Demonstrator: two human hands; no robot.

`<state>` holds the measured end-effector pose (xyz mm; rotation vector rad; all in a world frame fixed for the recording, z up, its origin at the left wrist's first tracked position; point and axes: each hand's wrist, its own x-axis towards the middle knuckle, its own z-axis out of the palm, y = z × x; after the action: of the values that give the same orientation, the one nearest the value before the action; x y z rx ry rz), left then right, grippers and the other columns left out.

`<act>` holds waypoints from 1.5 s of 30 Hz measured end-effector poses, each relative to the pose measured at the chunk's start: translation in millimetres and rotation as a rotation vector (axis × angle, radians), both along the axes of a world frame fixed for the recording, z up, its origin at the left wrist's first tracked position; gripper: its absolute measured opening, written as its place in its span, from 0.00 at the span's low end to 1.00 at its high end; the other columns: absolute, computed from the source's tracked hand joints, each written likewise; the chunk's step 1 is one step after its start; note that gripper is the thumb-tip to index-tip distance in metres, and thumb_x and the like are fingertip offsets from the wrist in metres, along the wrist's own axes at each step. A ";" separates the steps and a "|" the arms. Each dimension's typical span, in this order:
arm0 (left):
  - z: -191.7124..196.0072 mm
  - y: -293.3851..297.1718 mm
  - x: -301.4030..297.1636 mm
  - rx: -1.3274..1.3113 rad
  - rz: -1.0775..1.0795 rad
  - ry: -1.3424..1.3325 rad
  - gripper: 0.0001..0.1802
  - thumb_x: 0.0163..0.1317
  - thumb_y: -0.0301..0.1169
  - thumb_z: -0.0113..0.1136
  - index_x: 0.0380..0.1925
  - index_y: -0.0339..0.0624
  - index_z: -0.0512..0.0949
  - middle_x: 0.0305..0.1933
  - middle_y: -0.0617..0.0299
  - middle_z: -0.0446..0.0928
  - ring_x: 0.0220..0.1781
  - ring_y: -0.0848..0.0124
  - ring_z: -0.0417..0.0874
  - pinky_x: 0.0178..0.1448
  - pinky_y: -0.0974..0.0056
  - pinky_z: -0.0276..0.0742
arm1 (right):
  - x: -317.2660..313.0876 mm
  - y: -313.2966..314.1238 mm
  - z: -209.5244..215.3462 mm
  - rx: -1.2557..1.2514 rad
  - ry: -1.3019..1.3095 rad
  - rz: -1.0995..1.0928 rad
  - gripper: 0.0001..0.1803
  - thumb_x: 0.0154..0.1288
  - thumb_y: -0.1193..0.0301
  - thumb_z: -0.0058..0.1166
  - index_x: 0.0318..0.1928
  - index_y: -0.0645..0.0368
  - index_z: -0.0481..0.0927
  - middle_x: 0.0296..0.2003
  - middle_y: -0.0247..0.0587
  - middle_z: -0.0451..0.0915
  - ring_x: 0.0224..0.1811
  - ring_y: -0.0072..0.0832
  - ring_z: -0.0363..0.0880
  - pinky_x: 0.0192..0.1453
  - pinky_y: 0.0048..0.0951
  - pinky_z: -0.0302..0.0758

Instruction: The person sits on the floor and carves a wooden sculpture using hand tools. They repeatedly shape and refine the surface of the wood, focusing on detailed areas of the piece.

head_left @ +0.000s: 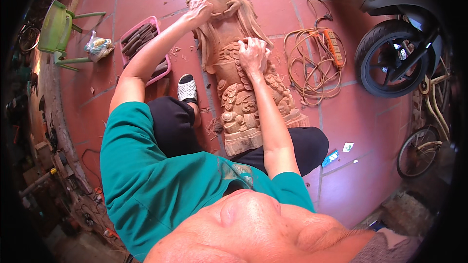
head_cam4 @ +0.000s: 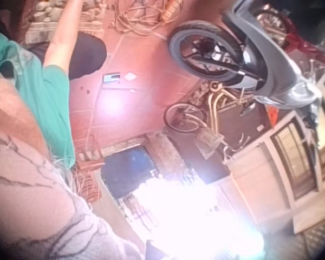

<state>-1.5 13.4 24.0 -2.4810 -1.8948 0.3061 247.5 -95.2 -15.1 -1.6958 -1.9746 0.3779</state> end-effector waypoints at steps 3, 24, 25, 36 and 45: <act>11.6 0.6 -14.9 0.040 0.089 -0.194 0.11 0.59 0.26 0.54 0.25 0.32 0.82 0.30 0.39 0.82 0.34 0.49 0.87 0.37 0.49 0.81 | 0.7 0.0 0.4 -0.003 0.012 -0.008 0.17 0.67 0.54 0.55 0.43 0.52 0.85 0.48 0.35 0.83 0.58 0.36 0.73 0.63 0.51 0.63; -9.0 -4.6 -35.4 0.088 0.132 -0.354 0.13 0.63 0.32 0.56 0.28 0.32 0.78 0.32 0.37 0.81 0.36 0.46 0.86 0.38 0.48 0.79 | -3.2 -1.2 1.4 0.007 0.006 -0.009 0.16 0.66 0.55 0.55 0.44 0.52 0.85 0.47 0.36 0.83 0.58 0.36 0.73 0.65 0.54 0.62; -14.2 -6.6 -31.2 0.149 0.074 -0.403 0.11 0.65 0.32 0.54 0.30 0.34 0.77 0.30 0.38 0.80 0.37 0.45 0.85 0.38 0.48 0.79 | -3.3 -0.9 1.3 0.008 -0.004 -0.009 0.17 0.66 0.55 0.55 0.44 0.52 0.85 0.47 0.36 0.83 0.58 0.36 0.73 0.65 0.54 0.62; -12.0 -1.3 -13.8 0.131 -0.006 -0.214 0.06 0.55 0.24 0.56 0.29 0.32 0.78 0.28 0.42 0.81 0.37 0.45 0.86 0.38 0.48 0.79 | 0.6 1.6 -0.9 0.001 -0.018 -0.009 0.17 0.67 0.54 0.55 0.45 0.51 0.85 0.49 0.35 0.83 0.58 0.35 0.73 0.65 0.51 0.63; -40.5 -4.9 -11.3 0.303 -0.016 -0.297 0.11 0.66 0.31 0.53 0.36 0.31 0.74 0.23 0.44 0.79 0.29 0.47 0.85 0.32 0.47 0.79 | -4.4 -0.1 1.7 -0.021 -0.003 0.002 0.17 0.67 0.54 0.55 0.45 0.52 0.85 0.49 0.36 0.83 0.59 0.37 0.73 0.66 0.55 0.61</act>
<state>-12.8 8.5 -16.5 -2.4370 -1.8434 -0.3448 243.1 -95.2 -13.4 -1.7082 -1.9812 0.3984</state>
